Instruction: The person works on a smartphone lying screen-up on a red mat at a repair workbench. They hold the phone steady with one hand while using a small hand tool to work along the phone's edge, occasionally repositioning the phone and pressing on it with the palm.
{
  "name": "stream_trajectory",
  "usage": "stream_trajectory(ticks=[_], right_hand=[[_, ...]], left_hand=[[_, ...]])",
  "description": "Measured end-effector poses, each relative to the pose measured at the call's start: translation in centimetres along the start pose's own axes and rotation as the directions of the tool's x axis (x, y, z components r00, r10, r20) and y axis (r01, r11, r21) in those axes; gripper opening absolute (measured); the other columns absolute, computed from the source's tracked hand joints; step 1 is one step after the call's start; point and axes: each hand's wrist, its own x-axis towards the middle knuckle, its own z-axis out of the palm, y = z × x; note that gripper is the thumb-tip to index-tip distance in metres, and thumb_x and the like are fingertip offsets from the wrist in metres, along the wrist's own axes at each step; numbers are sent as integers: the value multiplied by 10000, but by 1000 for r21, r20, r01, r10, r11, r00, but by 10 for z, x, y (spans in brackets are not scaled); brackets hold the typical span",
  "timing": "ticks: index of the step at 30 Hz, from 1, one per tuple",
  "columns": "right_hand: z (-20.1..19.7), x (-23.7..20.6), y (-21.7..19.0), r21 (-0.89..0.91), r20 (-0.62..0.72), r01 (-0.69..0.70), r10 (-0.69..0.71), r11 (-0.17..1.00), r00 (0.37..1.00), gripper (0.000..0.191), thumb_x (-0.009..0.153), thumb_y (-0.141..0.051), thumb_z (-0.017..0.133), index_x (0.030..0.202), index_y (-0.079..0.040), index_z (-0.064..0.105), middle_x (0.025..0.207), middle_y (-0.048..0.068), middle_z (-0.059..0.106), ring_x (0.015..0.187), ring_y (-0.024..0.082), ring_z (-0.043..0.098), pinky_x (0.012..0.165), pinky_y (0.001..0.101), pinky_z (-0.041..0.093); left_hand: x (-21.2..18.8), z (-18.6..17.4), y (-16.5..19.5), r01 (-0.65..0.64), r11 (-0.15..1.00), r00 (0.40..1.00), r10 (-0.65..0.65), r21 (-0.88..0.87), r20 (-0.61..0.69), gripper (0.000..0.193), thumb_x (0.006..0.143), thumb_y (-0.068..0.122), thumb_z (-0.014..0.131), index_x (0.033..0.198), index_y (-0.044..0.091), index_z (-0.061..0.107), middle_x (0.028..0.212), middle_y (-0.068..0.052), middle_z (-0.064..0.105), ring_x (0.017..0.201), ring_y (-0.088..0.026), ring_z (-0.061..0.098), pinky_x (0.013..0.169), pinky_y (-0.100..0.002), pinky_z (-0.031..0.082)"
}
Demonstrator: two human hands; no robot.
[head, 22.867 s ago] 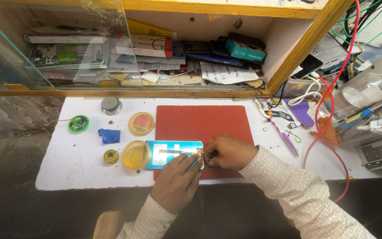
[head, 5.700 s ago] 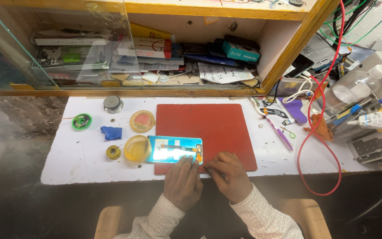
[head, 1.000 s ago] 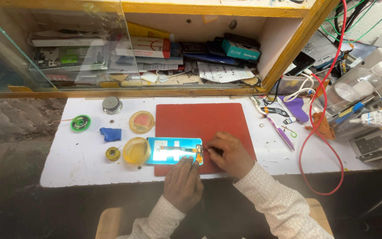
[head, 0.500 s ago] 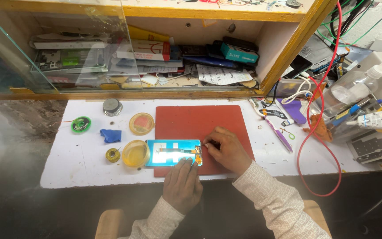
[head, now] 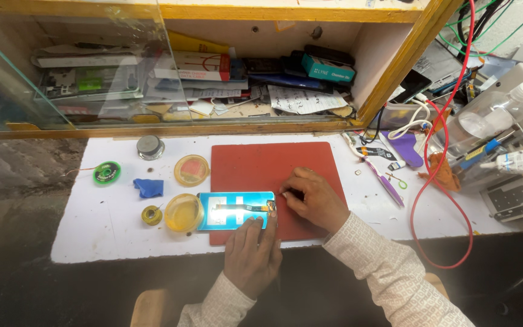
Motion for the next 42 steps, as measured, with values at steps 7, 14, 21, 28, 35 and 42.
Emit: stream_trajectory(ticks=[7, 14, 21, 28, 35, 42], right_hand=[[5, 1, 2, 13, -2, 60, -60, 998, 998, 104, 816, -29, 694, 919, -22, 684, 889, 93, 602, 876, 275, 606, 775, 376, 509], [10, 2, 3, -14, -30, 69, -69, 998, 997, 102, 808, -23, 685, 909, -19, 671, 872, 111, 585, 875, 301, 595, 778, 404, 502], [21, 3, 3, -119, -116, 152, -166, 981, 979, 89, 837, -35, 694, 912, -16, 651, 892, 137, 564, 891, 331, 578, 790, 424, 485], [13, 0, 3, 14, -52, 76, -75, 997, 996, 100, 797, -26, 686, 891, -16, 654, 859, 103, 589, 839, 282, 590, 742, 390, 502], [18, -1, 5, -49, -81, 123, -127, 991, 989, 89, 822, -20, 680, 907, -17, 655, 881, 112, 585, 873, 295, 586, 770, 401, 497], [14, 0, 6, -4, -34, 93, -93, 996, 995, 107, 805, -21, 682, 908, -10, 656, 862, 117, 590, 844, 301, 594, 755, 404, 503]], left_hand=[[2, 0, 3, 30, 998, 996, -34, 53, 86, 559, 919, 345, 664, 1402, 77, 578, 1305, -163, 584, 1224, -323, 539, 1007, -472, 413], [6, -5, 5, 34, 998, 994, -40, 53, 102, 541, 924, 315, 636, 1392, 47, 590, 1429, -139, 571, 1283, -308, 543, 979, -442, 423], [6, -2, 2, 20, 998, 996, -25, 56, 88, 549, 929, 318, 627, 1406, 49, 581, 1434, -144, 581, 1281, -319, 550, 965, -440, 436], [5, 2, 0, 15, 997, 997, -20, 70, 71, 552, 930, 327, 634, 1410, 59, 579, 1426, -136, 590, 1270, -315, 562, 961, -449, 463], [2, 3, -1, 17, 998, 996, -21, 56, 81, 551, 929, 318, 638, 1408, 52, 583, 1426, -138, 588, 1272, -319, 561, 958, -444, 461], [6, 0, 1, 19, 998, 996, -23, 55, 81, 558, 919, 315, 639, 1407, 48, 586, 1427, -140, 588, 1261, -316, 562, 963, -447, 453]])
